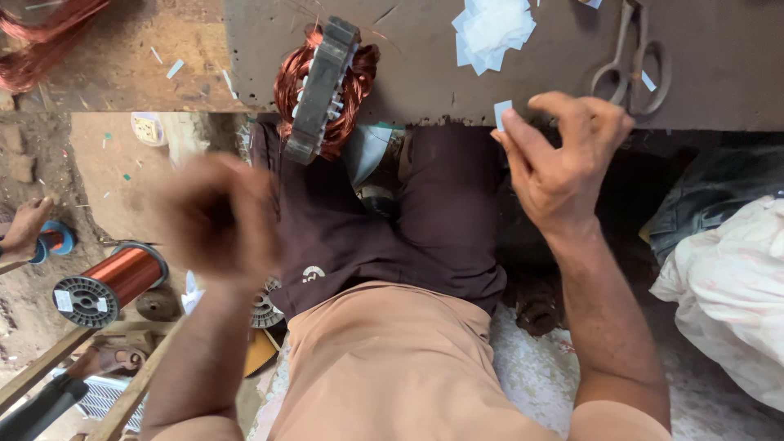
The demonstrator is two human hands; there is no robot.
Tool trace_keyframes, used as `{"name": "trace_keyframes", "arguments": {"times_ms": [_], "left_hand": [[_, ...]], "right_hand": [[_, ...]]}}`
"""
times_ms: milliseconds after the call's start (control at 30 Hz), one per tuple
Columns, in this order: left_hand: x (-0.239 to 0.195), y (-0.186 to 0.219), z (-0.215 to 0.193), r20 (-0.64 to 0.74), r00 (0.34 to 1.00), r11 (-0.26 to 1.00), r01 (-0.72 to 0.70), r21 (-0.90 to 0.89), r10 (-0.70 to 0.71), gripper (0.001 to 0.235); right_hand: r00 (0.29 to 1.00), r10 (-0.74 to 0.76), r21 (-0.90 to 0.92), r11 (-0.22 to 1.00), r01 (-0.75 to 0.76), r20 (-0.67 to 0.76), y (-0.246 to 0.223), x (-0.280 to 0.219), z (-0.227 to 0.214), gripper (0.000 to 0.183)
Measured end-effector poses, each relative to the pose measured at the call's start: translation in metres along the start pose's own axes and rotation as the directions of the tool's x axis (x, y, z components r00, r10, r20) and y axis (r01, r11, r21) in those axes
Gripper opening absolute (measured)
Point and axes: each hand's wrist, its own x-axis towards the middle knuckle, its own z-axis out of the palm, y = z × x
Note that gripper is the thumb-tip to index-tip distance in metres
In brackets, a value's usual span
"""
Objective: The person winds copper wire coils into a metal stator core and uses a screwdriver to press the wires into the slots. They insert small pieces of white insulation material to secure the windings by hand.
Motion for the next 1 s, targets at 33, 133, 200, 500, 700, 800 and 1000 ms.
{"name": "trace_keyframes", "arguments": {"times_ms": [33,133,200,500,700,800,1000], "left_hand": [[-0.007,0.018,-0.002,0.149,0.984,0.995,-0.104,0.012,0.101,0.02],[-0.013,0.054,0.035,0.396,0.918,0.993,0.025,-0.114,0.022,0.017],[-0.012,0.062,0.054,0.443,0.877,0.938,0.291,-0.186,-0.184,0.023],[-0.016,0.04,0.053,0.724,0.561,0.453,0.808,-0.376,-0.4,0.023],[0.001,0.046,0.034,0.631,0.77,0.864,0.381,-0.331,-0.098,0.018],[0.006,0.052,0.03,0.591,0.807,0.933,0.218,-0.287,-0.006,0.014],[0.008,0.054,0.009,0.429,0.884,0.968,-0.094,-0.232,0.188,0.007]], "right_hand": [[0.998,0.064,0.11,0.992,-0.063,-0.003,-0.005,-0.002,0.0,0.021],[0.945,0.318,0.559,0.77,-0.308,0.084,-0.035,-0.004,0.003,0.016],[0.813,0.47,0.831,0.251,-0.496,0.344,-0.06,-0.008,0.002,0.015],[0.945,0.258,0.84,0.449,-0.303,0.203,-0.082,-0.001,-0.014,0.025],[0.932,0.287,0.848,0.414,-0.331,0.224,-0.086,-0.003,-0.014,0.021],[0.931,0.298,0.868,0.381,-0.32,0.212,-0.094,-0.002,-0.013,0.022],[0.977,0.164,0.945,0.273,-0.178,0.137,-0.102,0.013,-0.02,0.021]]}}
